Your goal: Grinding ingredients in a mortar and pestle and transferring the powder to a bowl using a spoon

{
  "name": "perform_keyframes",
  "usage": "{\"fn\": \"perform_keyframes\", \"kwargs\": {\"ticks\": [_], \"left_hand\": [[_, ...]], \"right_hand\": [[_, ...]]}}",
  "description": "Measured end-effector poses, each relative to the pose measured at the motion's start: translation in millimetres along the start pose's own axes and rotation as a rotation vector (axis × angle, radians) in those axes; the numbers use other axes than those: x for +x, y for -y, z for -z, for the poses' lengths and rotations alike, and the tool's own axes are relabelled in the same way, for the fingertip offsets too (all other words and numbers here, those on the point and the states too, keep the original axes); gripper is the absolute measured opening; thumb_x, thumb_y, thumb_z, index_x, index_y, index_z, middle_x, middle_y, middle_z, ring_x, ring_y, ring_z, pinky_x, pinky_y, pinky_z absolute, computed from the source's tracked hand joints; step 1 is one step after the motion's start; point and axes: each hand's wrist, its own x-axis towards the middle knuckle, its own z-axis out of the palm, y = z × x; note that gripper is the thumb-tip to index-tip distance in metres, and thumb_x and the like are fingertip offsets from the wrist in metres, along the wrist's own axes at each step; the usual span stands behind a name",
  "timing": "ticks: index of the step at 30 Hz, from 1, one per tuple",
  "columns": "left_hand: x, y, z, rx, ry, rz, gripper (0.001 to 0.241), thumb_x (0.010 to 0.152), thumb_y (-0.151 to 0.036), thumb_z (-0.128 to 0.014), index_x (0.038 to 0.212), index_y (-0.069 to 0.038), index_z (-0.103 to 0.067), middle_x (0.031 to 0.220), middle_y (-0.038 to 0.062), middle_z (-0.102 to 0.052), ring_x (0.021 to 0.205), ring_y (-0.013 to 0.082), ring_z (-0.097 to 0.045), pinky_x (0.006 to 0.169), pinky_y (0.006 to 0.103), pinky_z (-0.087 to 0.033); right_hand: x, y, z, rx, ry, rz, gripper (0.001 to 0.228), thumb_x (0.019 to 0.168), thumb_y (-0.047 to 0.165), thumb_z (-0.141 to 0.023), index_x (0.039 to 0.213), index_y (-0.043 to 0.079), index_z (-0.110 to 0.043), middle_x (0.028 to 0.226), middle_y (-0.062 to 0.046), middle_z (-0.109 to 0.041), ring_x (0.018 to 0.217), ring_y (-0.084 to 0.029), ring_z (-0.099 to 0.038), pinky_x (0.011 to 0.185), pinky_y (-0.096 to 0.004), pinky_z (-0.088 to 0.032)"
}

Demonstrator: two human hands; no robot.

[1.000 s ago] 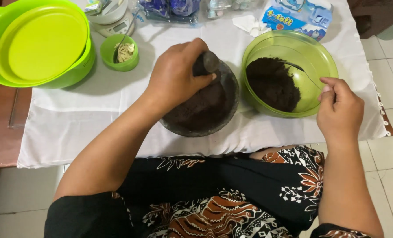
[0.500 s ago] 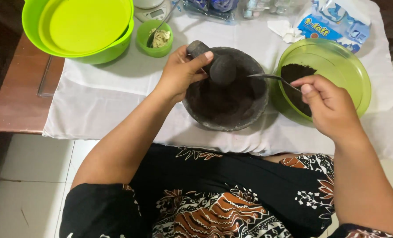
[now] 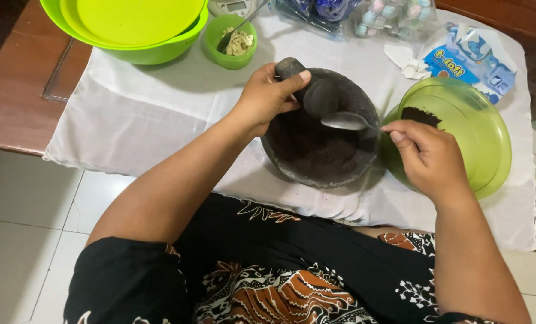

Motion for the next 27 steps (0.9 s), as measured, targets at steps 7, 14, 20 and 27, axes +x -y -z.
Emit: {"fn": "perform_keyframes", "kwargs": {"ticks": [7,14,20,27], "left_hand": [[-5,-1,-8,0.038,-0.025,0.0,0.036,0.085,-0.017,-0.075,0.109,0.004,-0.059,0.095,0.015,-0.068,0.079,0.0193,-0.07,0.077,0.0296,-0.063],[-9,-2,-12,0.136,-0.096,0.012,0.045,0.081,-0.023,-0.076,0.112,0.003,-0.059,0.098,0.016,-0.068,0.085,0.0223,-0.072,0.078,0.0302,-0.063],[-8,-1,-12,0.147,-0.176,0.039,0.05,0.076,-0.028,-0.079,0.108,0.003,-0.059,0.093,0.016,-0.069,0.079,0.0209,-0.071,0.073,0.0283,-0.062],[-16,-10,-20,0.217,-0.208,0.022,0.052,0.074,-0.031,-0.08,0.104,0.005,-0.058,0.089,0.017,-0.069,0.07,0.0205,-0.072,0.064,0.0252,-0.063]], "right_hand": [[-1,7,5,0.097,-0.043,-0.073,0.016,0.11,-0.001,-0.058,0.117,-0.003,-0.073,0.073,-0.005,-0.057,0.062,-0.016,-0.045,0.06,-0.029,-0.036],[1,13,-6,0.035,-0.055,0.046,0.015,0.102,-0.002,-0.069,0.116,-0.006,-0.074,0.09,-0.012,-0.07,0.061,-0.019,-0.049,0.058,-0.031,-0.04],[-7,16,1,-0.126,-0.011,0.028,0.014,0.1,0.006,-0.073,0.112,0.003,-0.079,0.081,-0.005,-0.066,0.056,-0.017,-0.046,0.054,-0.031,-0.036],[-8,18,1,-0.03,-0.152,0.109,0.009,0.102,-0.006,-0.075,0.11,-0.006,-0.078,0.073,-0.009,-0.056,0.061,-0.019,-0.041,0.06,-0.031,-0.033]]}}
